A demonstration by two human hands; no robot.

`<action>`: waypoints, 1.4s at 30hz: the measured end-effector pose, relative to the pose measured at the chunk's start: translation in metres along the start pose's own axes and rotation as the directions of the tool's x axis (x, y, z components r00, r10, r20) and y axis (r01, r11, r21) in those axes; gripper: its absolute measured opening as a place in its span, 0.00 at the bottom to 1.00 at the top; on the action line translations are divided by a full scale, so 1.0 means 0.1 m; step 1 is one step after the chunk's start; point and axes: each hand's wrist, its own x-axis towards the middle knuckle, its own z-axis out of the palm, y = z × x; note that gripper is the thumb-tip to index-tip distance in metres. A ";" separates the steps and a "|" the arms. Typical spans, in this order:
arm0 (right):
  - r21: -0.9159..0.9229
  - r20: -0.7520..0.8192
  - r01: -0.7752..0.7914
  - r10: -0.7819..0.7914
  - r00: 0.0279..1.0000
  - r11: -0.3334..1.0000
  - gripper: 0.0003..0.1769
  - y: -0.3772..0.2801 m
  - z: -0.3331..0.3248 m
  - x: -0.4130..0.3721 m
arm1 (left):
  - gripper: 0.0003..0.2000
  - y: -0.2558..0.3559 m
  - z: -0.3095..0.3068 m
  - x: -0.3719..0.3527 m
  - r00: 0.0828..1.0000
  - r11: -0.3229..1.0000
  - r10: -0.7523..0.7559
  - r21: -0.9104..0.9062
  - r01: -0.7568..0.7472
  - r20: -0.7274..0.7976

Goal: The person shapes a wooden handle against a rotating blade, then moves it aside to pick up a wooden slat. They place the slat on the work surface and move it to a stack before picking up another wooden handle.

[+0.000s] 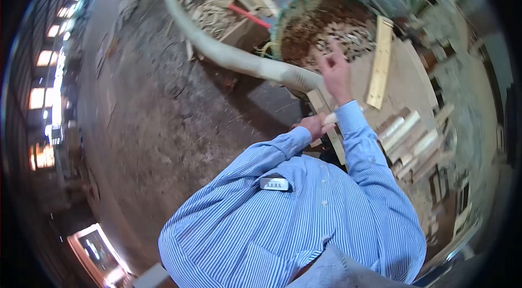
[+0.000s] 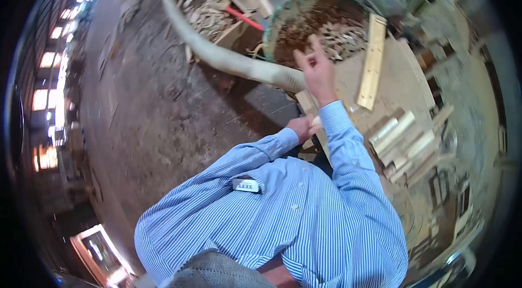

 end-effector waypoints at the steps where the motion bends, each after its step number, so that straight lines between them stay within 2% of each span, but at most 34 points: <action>1: 0.041 0.031 -0.030 0.029 0.999 0.999 0.29 0.08 0.01 -0.10 | 0.25 -0.09 0.09 0.06 1.000 1.000 -0.022 -0.010 0.022 -0.009; 2: 0.075 0.047 -0.071 0.068 0.997 0.995 0.28 0.27 -0.03 -0.24 | 0.24 -0.03 0.03 0.06 0.995 0.996 -0.094 -0.004 0.095 0.025; 3: -0.051 0.004 -0.057 0.057 0.998 0.997 0.29 0.47 -0.13 -0.41 | 0.23 0.02 -0.05 0.01 0.998 0.996 -0.058 -0.063 0.059 0.028; 4: -0.182 -0.038 -0.065 0.059 0.998 0.981 0.29 0.64 -0.28 -0.60 | 0.22 -0.15 0.12 0.08 1.000 0.997 -0.027 -0.071 0.027 -0.005; 6: -0.388 -0.125 -0.107 0.063 0.990 0.915 0.29 0.84 -0.69 -0.95 | 0.28 -0.09 0.14 0.08 0.999 0.998 -0.040 -0.042 0.040 0.002; 8: -0.448 -0.233 -0.194 0.096 0.968 0.873 0.29 0.99 -1.06 -1.37 | 0.28 -0.09 0.08 0.06 0.998 0.999 0.041 -0.013 -0.042 -0.043; 10: -0.667 -0.312 -0.243 0.032 0.949 0.704 0.28 1.00 -1.42 -1.63 | 0.26 -0.24 0.06 0.06 0.989 0.987 0.149 -0.053 -0.150 -0.012; 12: -0.694 -0.399 -0.308 0.008 0.917 0.651 0.27 1.09 -1.71 -1.85 | 0.26 -0.38 0.04 0.02 0.982 0.978 0.188 -0.094 -0.186 0.015; 13: -0.718 -0.452 -0.353 -0.017 0.892 0.600 0.27 1.11 -1.82 -1.94 | 0.25 -0.47 0.05 0.00 0.992 0.947 0.062 -0.320 -0.024 0.109; 14: -0.714 -0.464 -0.365 -0.013 0.886 0.598 0.27 1.15 -1.90 -2.00 | 0.25 -0.58 0.06 -0.04 0.972 0.847 -0.049 -0.507 0.162 0.229; 15: -0.723 -0.494 -0.434 0.037 0.869 0.538 0.27 1.17 -1.94 -2.05 | 0.25 -0.75 0.05 -0.10 0.970 0.852 -0.047 -0.497 0.163 0.238; 16: -0.729 -0.522 -0.495 0.084 0.849 0.473 0.27 1.18 -1.98 -2.07 | 0.25 -0.93 0.05 -0.13 0.996 0.913 -0.027 -0.404 0.058 0.083; 17: -0.722 -0.530 -0.503 0.088 0.844 0.475 0.27 1.20 -1.99 -2.08 | 0.25 -1.17 0.04 -0.17 0.997 0.957 0.014 -0.289 -0.034 -0.071; 18: -0.708 -0.553 -0.531 0.102 0.827 0.465 0.27 1.20 -1.97 -2.07 | 0.26 -1.69 0.07 -0.19 0.978 0.978 0.206 0.019 -0.206 -0.019; 19: -0.696 -0.574 -0.555 0.112 0.811 0.455 0.28 1.21 -1.95 -2.04 | 0.26 -2.08 0.06 -0.22 0.927 0.874 0.366 0.310 -0.374 0.086; 20: -0.692 -0.576 -0.557 0.115 0.809 0.459 0.28 1.20 -1.93 -2.01 | 0.26 -2.13 0.00 -0.30 0.995 0.959 0.094 0.265 -0.102 0.045; 21: -0.696 -0.578 -0.572 0.134 0.805 0.433 0.29 1.19 -1.90 -1.98 | 0.27 -2.15 -0.07 -0.39 0.981 0.961 -0.191 0.209 0.183 0.019; 22: -0.702 -0.579 -0.585 0.152 0.801 0.406 0.31 1.16 -1.88 -1.97 | 0.27 -2.21 -0.12 -0.49 0.981 0.959 -0.195 0.212 0.187 0.020; 23: -0.703 -0.576 -0.584 0.157 0.802 0.407 0.31 1.13 -1.87 -1.96 | 0.27 -2.28 -0.16 -0.60 0.976 0.968 -0.216 0.125 0.216 -0.008; 24: -0.752 -0.560 -0.574 0.145 0.816 0.324 0.32 1.09 -1.86 -1.94 | 0.27 -2.30 -0.20 -0.67 0.970 0.970 -0.239 0.035 0.241 -0.039; 25: -0.796 -0.540 -0.556 0.133 0.831 0.239 0.33 1.07 -1.85 -1.92 | 0.27 -2.29 -0.19 -0.71 0.968 0.968 -0.246 0.032 0.248 -0.043; 26: -0.800 -0.533 -0.549 0.132 0.836 0.242 0.33 1.06 -1.82 -1.91 | 0.26 -2.29 -0.18 -0.76 0.959 0.960 -0.281 -0.002 0.281 -0.047; 28: -0.876 -0.460 -0.449 -0.026 0.887 0.178 0.33 1.04 -1.75 -1.93 | 0.25 -2.24 -0.15 -0.79 0.948 0.949 -0.315 -0.038 0.313 -0.052; 29: -0.878 -0.457 -0.446 -0.027 0.889 0.176 0.33 1.03 -1.71 -1.94 | 0.25 -2.20 -0.10 -0.77 0.958 0.960 -0.281 -0.035 0.279 -0.065; 31: -0.935 -0.318 -0.315 0.003 0.948 0.162 0.32 1.08 -1.63 -1.95 | 0.25 -1.98 -0.02 -0.76 0.966 0.969 -0.247 -0.037 0.245 -0.076; 32: -0.931 -0.320 -0.318 0.019 0.947 0.182 0.28 1.10 -1.59 -1.98 | 0.25 -1.72 -0.07 -0.77 0.959 0.960 -0.272 -0.097 0.264 -0.076; 34: -0.920 -0.332 -0.334 0.048 0.942 0.204 0.26 1.08 -1.56 -1.99 | 0.26 -1.52 -0.09 -0.69 0.943 0.915 -0.328 -0.262 0.306 -0.044; 35: -0.906 -0.348 -0.358 0.084 0.934 0.226 0.25 1.08 -1.54 -2.00 | 0.26 -1.51 -0.09 -0.65 0.942 0.914 -0.332 -0.263 0.310 -0.045; 37: -0.903 -0.349 -0.363 0.104 0.932 0.228 0.22 1.05 -1.54 -2.03 | 0.26 -1.39 -0.11 -0.61 0.959 0.960 -0.209 -0.226 0.164 -0.193; 42: -0.899 -0.355 -0.373 0.120 0.927 0.228 0.17 1.12 -1.61 -1.91 | 0.25 -1.26 -0.15 -0.46 0.968 0.954 -0.193 -0.261 0.147 -0.161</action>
